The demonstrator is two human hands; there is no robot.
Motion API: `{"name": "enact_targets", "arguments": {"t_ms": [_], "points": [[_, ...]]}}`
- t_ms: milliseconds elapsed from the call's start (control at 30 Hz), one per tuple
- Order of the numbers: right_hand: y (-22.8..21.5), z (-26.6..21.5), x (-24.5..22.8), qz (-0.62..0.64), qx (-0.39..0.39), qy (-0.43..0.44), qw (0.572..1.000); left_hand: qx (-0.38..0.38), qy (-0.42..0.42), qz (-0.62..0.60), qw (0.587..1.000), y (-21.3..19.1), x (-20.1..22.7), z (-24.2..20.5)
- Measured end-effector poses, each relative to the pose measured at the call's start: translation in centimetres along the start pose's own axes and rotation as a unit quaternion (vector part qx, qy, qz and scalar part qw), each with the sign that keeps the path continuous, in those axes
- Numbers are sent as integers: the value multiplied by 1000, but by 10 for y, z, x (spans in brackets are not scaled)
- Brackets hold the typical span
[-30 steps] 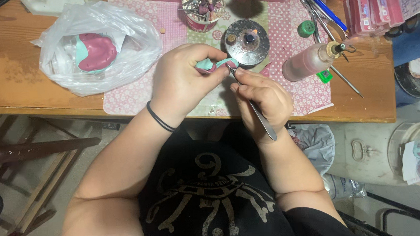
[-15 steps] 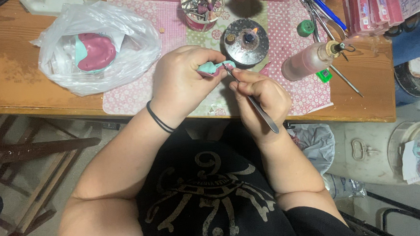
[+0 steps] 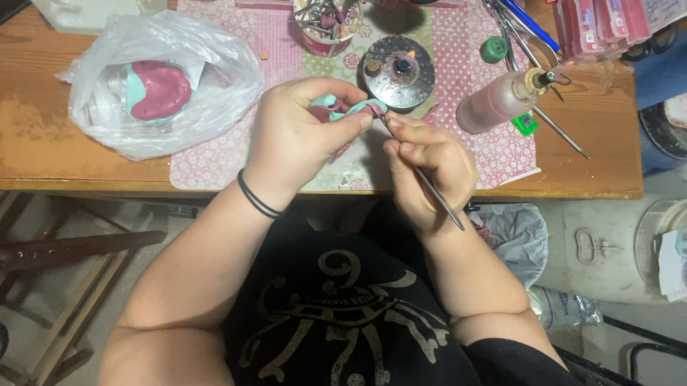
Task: The person shapes a pink clay object using a metal sculpting tool. They repeatedly carve, smooth, and refine the clay's surface while rotating it in their hands.
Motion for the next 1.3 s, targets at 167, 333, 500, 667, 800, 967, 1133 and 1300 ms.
{"name": "enact_targets", "arguments": {"t_ms": [167,333,500,667,800,967,1133,1300], "points": [[-4,-2,-2,32,11,-28,999,-8,-42,-149,988,11,0,-4],[-7,-8,-3,44,18,-64,997,-6,-81,-203,976,20,-5,-12],[-4,-20,0,113,110,-46,986,0,-106,-263,959,25,-5,-19],[-4,-23,-2,124,132,-49,982,-10,-115,-292,950,35,-15,-21],[-2,-22,-3,155,142,-56,976,-1,-128,-324,938,36,-13,-26],[-1,-21,-3,169,142,-53,974,15,-124,-334,934,38,-6,-24],[-1,-22,-1,180,153,-51,970,18,-129,-345,930,42,-11,-24],[-3,-22,7,216,169,-8,962,28,-94,-338,936,44,-19,-22]]}}
Point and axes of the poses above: each hand's wrist, its own z-axis towards the middle knuckle, its own y-axis out of the palm, x = y × z, the point moved 3 cm from there along z, towards the middle knuckle, and after that the axes turned 13 degrees about z, right-handed, at the moved point
